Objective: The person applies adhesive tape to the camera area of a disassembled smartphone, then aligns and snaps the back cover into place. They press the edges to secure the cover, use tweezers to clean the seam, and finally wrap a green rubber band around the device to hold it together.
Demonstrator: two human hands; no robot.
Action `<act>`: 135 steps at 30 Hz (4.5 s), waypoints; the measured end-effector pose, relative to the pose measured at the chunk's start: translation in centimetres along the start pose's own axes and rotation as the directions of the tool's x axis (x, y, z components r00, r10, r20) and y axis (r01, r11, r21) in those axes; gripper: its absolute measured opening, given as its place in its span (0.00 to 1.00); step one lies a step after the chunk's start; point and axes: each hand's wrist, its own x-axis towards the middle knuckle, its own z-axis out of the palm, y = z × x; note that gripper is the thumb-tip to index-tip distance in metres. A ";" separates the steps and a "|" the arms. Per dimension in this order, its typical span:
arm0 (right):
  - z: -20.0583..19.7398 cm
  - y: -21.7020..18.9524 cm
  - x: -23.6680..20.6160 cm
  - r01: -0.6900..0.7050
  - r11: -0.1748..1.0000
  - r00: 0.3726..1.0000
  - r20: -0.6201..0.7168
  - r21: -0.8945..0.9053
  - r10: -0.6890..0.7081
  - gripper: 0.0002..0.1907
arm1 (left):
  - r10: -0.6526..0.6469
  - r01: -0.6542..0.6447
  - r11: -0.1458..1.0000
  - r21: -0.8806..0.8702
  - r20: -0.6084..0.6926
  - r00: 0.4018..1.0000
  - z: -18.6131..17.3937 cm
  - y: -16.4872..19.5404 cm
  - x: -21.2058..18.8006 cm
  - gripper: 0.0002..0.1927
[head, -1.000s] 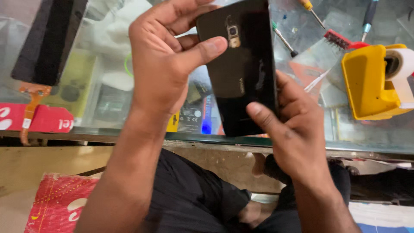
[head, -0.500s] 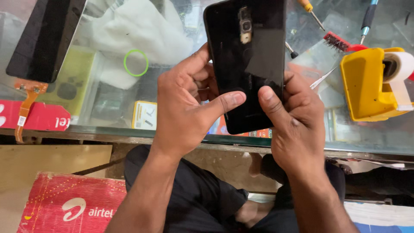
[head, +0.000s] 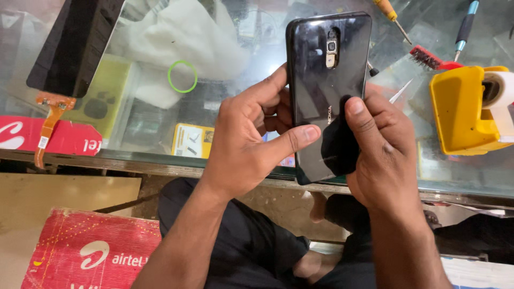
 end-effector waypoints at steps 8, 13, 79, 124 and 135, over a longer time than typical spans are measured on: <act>0.1 0.0 -0.1 0.052 0.990 0.999 0.001 -0.128 -0.053 0.19 | -0.036 0.036 0.999 0.012 -0.021 0.999 -0.1 0.3 0.1 0.29; 0.1 0.1 -0.7 0.038 0.992 0.999 0.002 -0.122 -0.038 0.20 | 0.001 -0.001 1.000 0.012 -0.037 0.999 0.0 0.7 -0.3 0.19; -2.6 1.3 -4.1 0.199 0.847 0.977 0.029 -0.493 -0.212 0.28 | 0.143 -0.195 0.962 0.190 0.259 0.955 -0.5 0.1 -1.6 0.14; -0.9 0.0 -2.5 -0.004 0.976 0.998 0.068 -0.216 0.019 0.18 | -0.026 0.031 0.992 0.124 -0.042 0.999 -0.2 0.8 -1.1 0.14; -0.8 -0.2 -1.7 -0.071 0.797 0.997 -0.022 -0.600 0.072 0.15 | -0.036 0.005 0.973 -0.232 -0.128 0.991 -0.5 -1.1 -0.4 0.15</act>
